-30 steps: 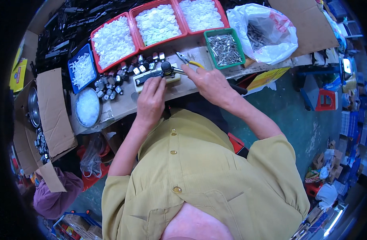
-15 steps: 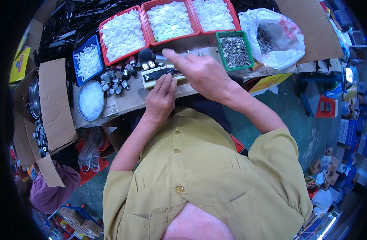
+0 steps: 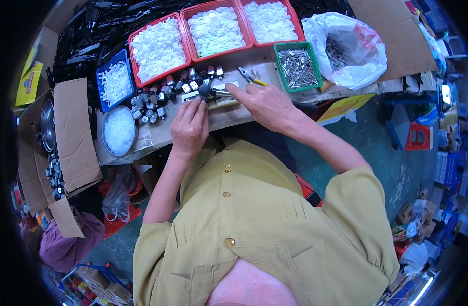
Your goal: The person assembles small metal padlocks at a workbench. They pick up lock bodies and white plastic inserts, place them into a wooden jig, and use a hammer to drive pins into the mechanism. The person uses pliers to adjust components and repeatedly cycles through the assembly process for multiple units.
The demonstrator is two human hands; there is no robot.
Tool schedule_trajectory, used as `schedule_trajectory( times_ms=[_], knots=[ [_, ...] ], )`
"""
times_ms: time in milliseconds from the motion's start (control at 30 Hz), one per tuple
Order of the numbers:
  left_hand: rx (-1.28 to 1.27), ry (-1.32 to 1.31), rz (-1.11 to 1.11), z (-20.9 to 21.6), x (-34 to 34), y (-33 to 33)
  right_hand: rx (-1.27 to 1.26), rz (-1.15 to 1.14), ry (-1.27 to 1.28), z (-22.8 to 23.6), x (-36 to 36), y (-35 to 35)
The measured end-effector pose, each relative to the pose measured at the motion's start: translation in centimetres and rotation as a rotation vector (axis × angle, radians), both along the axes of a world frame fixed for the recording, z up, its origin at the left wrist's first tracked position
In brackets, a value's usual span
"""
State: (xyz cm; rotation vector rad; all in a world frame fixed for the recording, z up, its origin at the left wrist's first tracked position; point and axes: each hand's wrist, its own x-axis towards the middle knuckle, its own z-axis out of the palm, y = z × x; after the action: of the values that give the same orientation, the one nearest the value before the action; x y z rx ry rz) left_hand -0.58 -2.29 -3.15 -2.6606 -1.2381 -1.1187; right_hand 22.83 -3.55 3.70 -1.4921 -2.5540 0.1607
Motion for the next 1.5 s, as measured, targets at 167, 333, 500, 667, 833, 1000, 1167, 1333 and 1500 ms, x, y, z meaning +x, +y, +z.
schedule_trajectory(
  times_ms=[167,333,500,667,833,1000,1167,1333,1500],
  knots=[
    [0.003,0.024,0.006,-0.2,-0.1,0.1,0.278,0.019,0.259,-0.9,-0.4,-0.9],
    [0.025,0.016,-0.02,-0.2,0.8,0.7,0.07,-0.076,0.141,0.3,1.0,-1.5],
    [0.001,-0.006,-0.049,-0.3,2.6,1.0,0.16,-0.241,0.399,-1.1,2.9,-2.7],
    [-0.034,-0.006,-0.087,0.1,2.3,1.4,0.085,-0.274,0.369,-0.3,4.4,-2.2],
    [-0.14,-0.027,-0.114,1.0,2.0,1.9,0.223,-0.363,0.358,1.8,10.5,3.0],
    [-0.209,0.096,-0.143,1.7,2.2,3.0,0.185,-0.357,0.203,-0.4,16.4,9.0],
    [-0.362,-0.02,-0.149,2.9,2.2,3.1,0.28,-0.289,0.099,-3.6,18.6,11.6],
    [-0.786,-0.877,-0.233,7.4,1.3,2.8,0.391,-0.287,0.148,0.4,14.2,7.8],
    [-0.577,-0.825,-0.181,4.4,1.0,1.7,0.02,-0.104,0.279,-0.5,6.3,0.6]
  ],
)
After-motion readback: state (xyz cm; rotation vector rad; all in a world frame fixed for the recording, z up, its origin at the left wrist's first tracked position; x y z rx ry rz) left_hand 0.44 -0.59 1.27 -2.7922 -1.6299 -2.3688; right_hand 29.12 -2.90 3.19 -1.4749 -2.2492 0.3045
